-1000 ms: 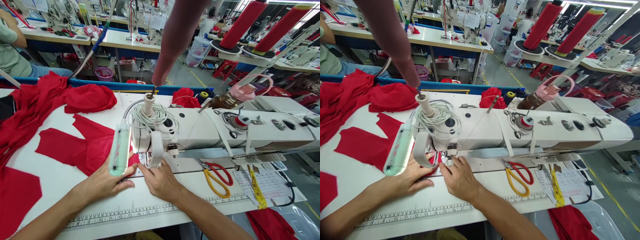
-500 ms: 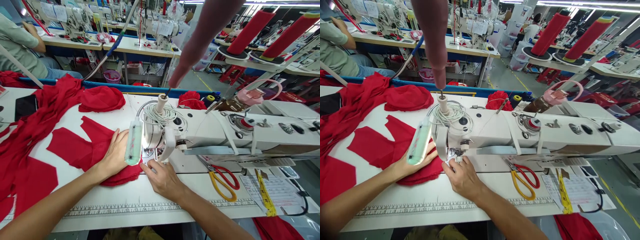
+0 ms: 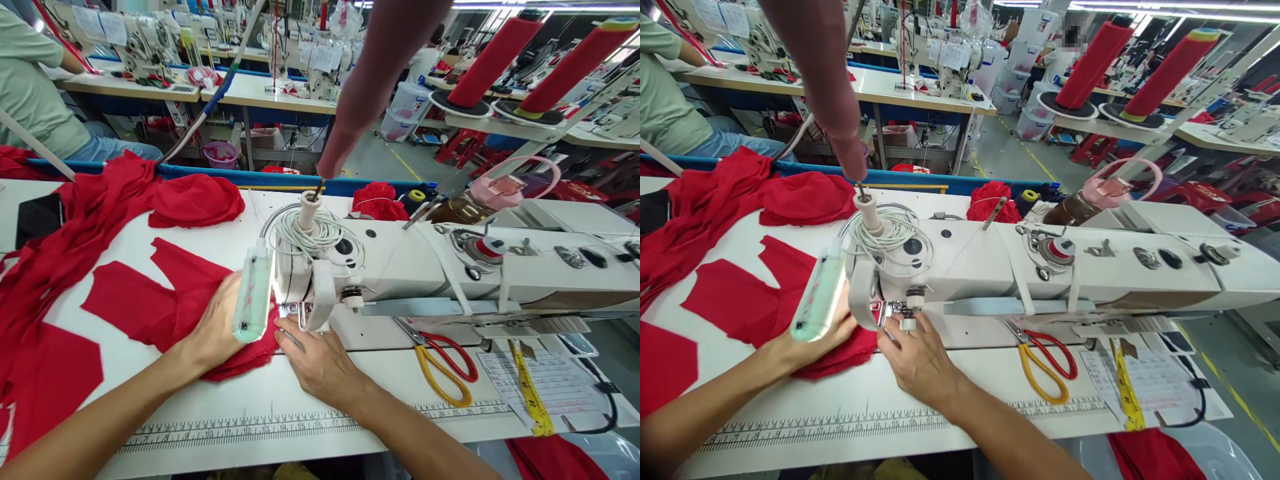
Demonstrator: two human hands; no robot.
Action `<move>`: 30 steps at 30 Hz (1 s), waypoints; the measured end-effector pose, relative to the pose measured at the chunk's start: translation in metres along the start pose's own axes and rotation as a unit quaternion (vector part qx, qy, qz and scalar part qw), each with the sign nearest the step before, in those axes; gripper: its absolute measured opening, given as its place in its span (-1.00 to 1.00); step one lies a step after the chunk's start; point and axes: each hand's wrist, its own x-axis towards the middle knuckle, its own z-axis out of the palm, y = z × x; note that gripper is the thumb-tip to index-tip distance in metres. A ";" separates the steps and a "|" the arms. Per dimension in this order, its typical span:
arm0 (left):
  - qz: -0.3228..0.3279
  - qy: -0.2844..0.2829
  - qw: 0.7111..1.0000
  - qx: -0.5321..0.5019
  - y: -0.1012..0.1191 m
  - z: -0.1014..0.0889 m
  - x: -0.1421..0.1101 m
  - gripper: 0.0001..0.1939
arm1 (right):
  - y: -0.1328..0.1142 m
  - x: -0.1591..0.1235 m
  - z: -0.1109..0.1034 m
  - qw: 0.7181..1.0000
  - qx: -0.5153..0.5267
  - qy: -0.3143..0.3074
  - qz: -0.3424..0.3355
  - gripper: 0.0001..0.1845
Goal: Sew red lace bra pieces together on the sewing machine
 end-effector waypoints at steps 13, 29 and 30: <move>0.011 -0.044 0.999 0.016 -0.006 0.020 -0.026 -0.70 | 0.011 0.000 0.003 0.998 -0.003 0.065 -0.002 -0.55; 0.070 -0.044 0.995 0.056 -0.020 0.036 -0.026 -0.70 | 0.014 -0.005 0.008 0.996 -0.021 0.091 -0.003 -0.48; 0.076 -0.045 0.994 0.060 -0.020 0.036 -0.025 -0.71 | 0.014 -0.006 0.007 0.996 -0.023 0.092 0.000 -0.48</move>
